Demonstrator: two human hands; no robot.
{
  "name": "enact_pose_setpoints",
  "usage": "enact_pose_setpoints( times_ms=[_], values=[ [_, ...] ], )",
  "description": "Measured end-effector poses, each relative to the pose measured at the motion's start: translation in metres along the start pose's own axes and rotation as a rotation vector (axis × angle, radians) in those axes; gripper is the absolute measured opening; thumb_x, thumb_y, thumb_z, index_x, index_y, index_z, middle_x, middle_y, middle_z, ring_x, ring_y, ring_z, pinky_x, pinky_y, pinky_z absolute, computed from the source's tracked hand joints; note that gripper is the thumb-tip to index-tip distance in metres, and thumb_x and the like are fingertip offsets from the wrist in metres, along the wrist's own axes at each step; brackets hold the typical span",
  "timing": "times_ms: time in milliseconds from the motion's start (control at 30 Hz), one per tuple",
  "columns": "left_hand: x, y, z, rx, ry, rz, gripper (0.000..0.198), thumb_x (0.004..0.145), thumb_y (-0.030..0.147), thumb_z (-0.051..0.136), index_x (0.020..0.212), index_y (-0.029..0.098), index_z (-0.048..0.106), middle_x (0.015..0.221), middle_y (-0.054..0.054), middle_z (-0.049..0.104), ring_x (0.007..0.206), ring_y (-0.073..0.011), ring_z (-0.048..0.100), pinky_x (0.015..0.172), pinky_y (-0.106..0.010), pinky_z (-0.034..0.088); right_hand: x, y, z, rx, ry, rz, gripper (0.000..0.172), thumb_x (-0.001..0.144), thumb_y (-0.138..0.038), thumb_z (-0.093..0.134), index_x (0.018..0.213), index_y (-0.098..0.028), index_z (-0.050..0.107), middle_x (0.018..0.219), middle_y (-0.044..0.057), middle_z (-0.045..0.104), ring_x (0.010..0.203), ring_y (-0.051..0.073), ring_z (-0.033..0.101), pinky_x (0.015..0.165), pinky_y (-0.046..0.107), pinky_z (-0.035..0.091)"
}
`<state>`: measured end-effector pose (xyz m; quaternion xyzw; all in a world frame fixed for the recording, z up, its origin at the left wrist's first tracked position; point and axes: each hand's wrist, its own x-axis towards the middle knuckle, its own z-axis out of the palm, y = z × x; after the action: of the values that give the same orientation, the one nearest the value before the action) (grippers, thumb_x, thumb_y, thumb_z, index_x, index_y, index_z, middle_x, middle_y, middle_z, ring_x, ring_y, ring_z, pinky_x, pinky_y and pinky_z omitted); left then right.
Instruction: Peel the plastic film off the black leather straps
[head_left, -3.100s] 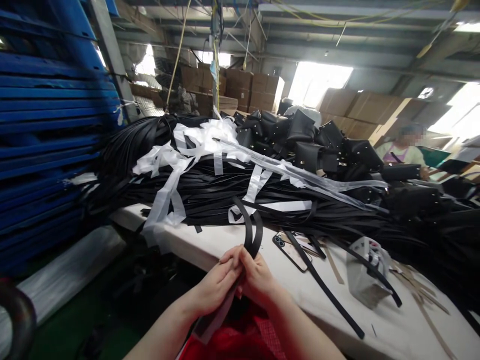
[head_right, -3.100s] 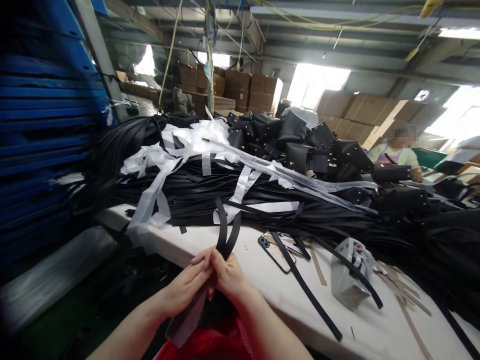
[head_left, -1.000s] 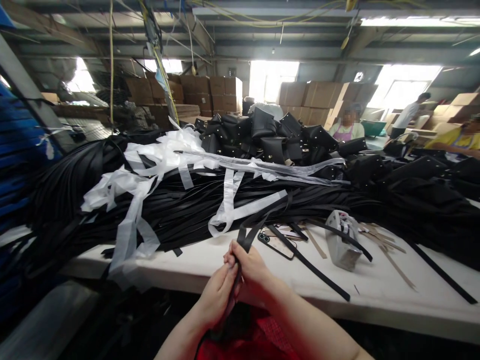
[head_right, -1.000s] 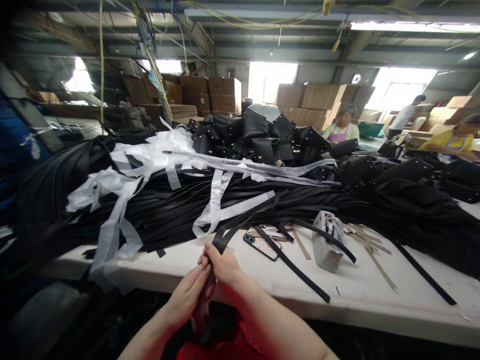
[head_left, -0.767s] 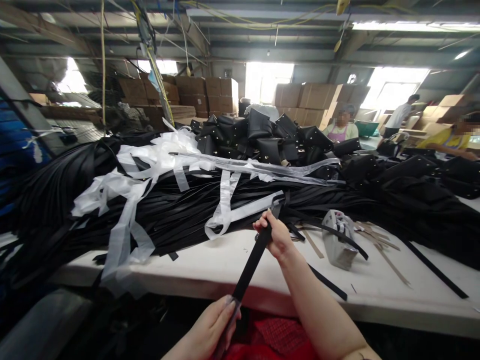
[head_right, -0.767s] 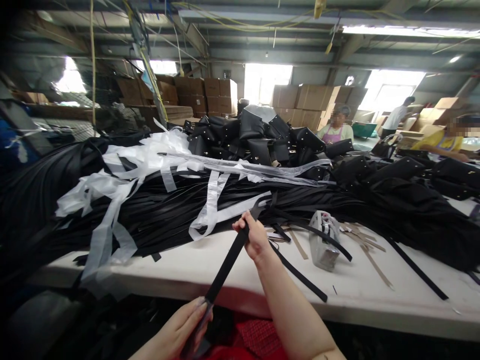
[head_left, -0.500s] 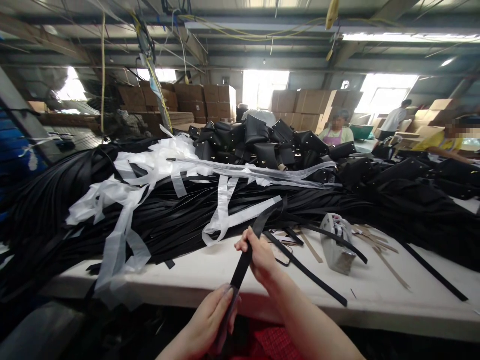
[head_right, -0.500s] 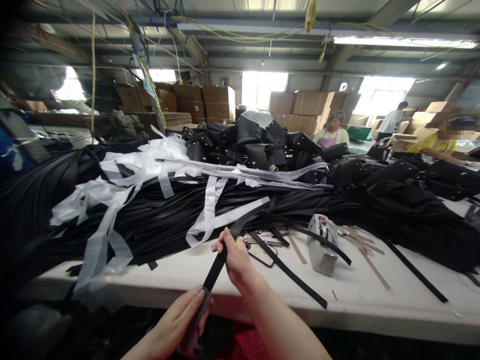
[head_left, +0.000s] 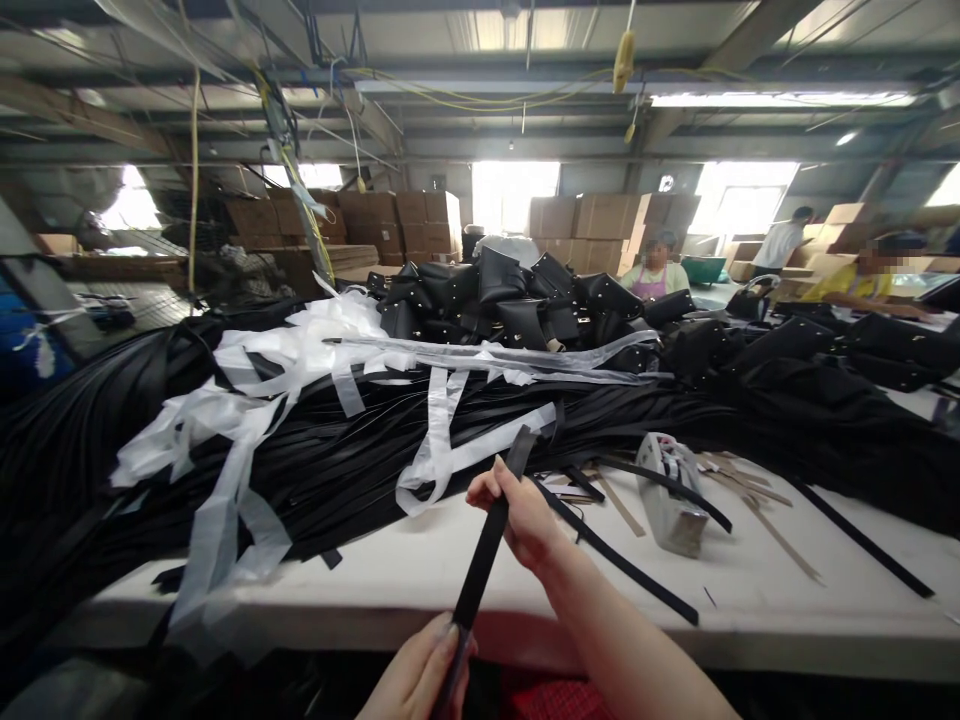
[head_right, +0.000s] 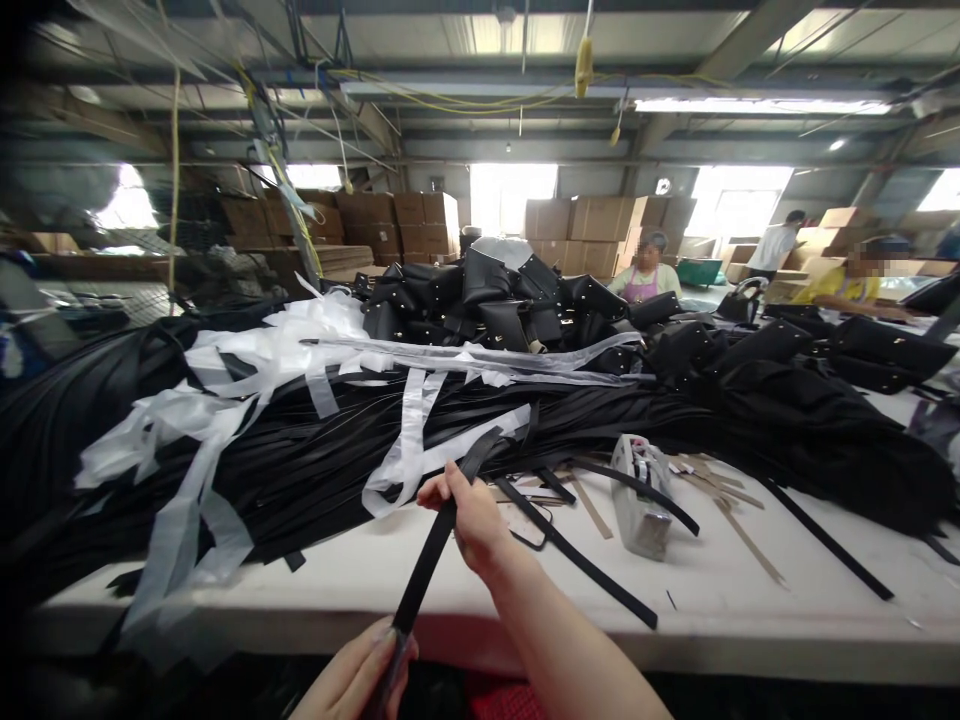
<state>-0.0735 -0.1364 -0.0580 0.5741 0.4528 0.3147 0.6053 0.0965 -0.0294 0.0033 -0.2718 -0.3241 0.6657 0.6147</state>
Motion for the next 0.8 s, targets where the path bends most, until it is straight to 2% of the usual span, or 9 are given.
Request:
enact_pose_setpoints(
  times_ms=[67, 167, 267, 367, 467, 533, 667, 800],
  values=[
    [0.005, 0.018, -0.003, 0.013, -0.022, 0.053, 0.054, 0.092, 0.067, 0.040, 0.087, 0.017, 0.060, 0.062, -0.002, 0.056, 0.056, -0.0149, 0.051, 0.056, -0.025, 0.042, 0.004, -0.008, 0.011, -0.044, -0.068, -0.037, 0.056, 0.069, -0.067, 0.072, 0.055, -0.019, 0.046, 0.071, 0.005, 0.067, 0.070, 0.017, 0.060, 0.077, 0.033, 0.046],
    [0.014, 0.058, -0.008, 0.032, -0.080, 0.154, 0.052, 0.095, 0.063, 0.038, 0.091, 0.016, 0.059, 0.064, -0.002, 0.057, 0.059, -0.0153, 0.051, 0.059, -0.026, 0.042, 0.010, -0.029, 0.035, -0.132, -0.163, -0.137, 0.054, 0.075, -0.064, 0.069, 0.056, -0.019, 0.048, 0.072, 0.005, 0.067, 0.072, 0.017, 0.061, 0.077, 0.032, 0.046],
    [0.022, 0.098, -0.010, 0.038, -0.080, 0.260, 0.051, 0.096, 0.061, 0.037, 0.096, 0.015, 0.059, 0.064, -0.002, 0.058, 0.058, -0.0144, 0.049, 0.056, -0.025, 0.039, 0.021, -0.063, 0.055, -0.200, -0.194, -0.230, 0.051, 0.078, -0.059, 0.069, 0.056, -0.018, 0.049, 0.069, 0.004, 0.066, 0.070, 0.016, 0.060, 0.075, 0.031, 0.046],
    [0.029, 0.124, -0.011, 0.024, -0.073, 0.318, 0.052, 0.095, 0.062, 0.039, 0.094, 0.014, 0.059, 0.061, -0.002, 0.058, 0.055, -0.0135, 0.047, 0.053, -0.024, 0.037, 0.031, -0.106, 0.066, -0.140, -0.262, -0.182, 0.041, 0.076, -0.051, 0.075, 0.061, -0.018, 0.055, 0.067, 0.002, 0.064, 0.065, 0.016, 0.059, 0.071, 0.031, 0.047],
    [0.037, 0.133, -0.011, 0.001, -0.073, 0.323, 0.053, 0.092, 0.065, 0.042, 0.086, 0.014, 0.058, 0.059, -0.001, 0.057, 0.052, -0.0122, 0.046, 0.050, -0.023, 0.035, 0.035, -0.138, 0.068, -0.042, -0.376, -0.054, 0.023, 0.078, -0.038, 0.075, 0.078, -0.019, 0.062, 0.058, -0.004, 0.054, 0.058, 0.012, 0.053, 0.064, 0.028, 0.046],
    [0.043, 0.133, -0.011, -0.011, -0.084, 0.330, 0.054, 0.091, 0.066, 0.044, 0.080, 0.015, 0.056, 0.058, -0.001, 0.056, 0.051, -0.0116, 0.047, 0.049, -0.022, 0.035, 0.034, -0.148, 0.068, -0.064, -0.416, -0.066, 0.017, 0.079, -0.031, 0.074, 0.086, -0.019, 0.065, 0.052, -0.007, 0.045, 0.052, 0.010, 0.047, 0.061, 0.026, 0.044],
    [0.050, 0.131, -0.005, -0.102, -0.150, 0.335, 0.053, 0.090, 0.066, 0.046, 0.085, 0.014, 0.057, 0.061, -0.001, 0.055, 0.052, -0.0114, 0.049, 0.051, -0.022, 0.040, 0.026, -0.144, 0.069, -0.228, -0.424, -0.198, 0.022, 0.082, -0.037, 0.072, 0.087, -0.016, 0.069, 0.047, -0.009, 0.034, 0.047, 0.010, 0.040, 0.058, 0.026, 0.042],
    [0.053, 0.138, 0.002, -0.206, -0.154, 0.367, 0.054, 0.087, 0.067, 0.050, 0.089, 0.013, 0.057, 0.060, 0.001, 0.054, 0.050, -0.0112, 0.050, 0.050, -0.023, 0.041, 0.017, -0.131, 0.075, -0.334, -0.434, -0.245, 0.034, 0.086, -0.048, 0.065, 0.091, -0.015, 0.071, 0.046, -0.007, 0.038, 0.047, 0.011, 0.045, 0.060, 0.028, 0.044]
  ],
)
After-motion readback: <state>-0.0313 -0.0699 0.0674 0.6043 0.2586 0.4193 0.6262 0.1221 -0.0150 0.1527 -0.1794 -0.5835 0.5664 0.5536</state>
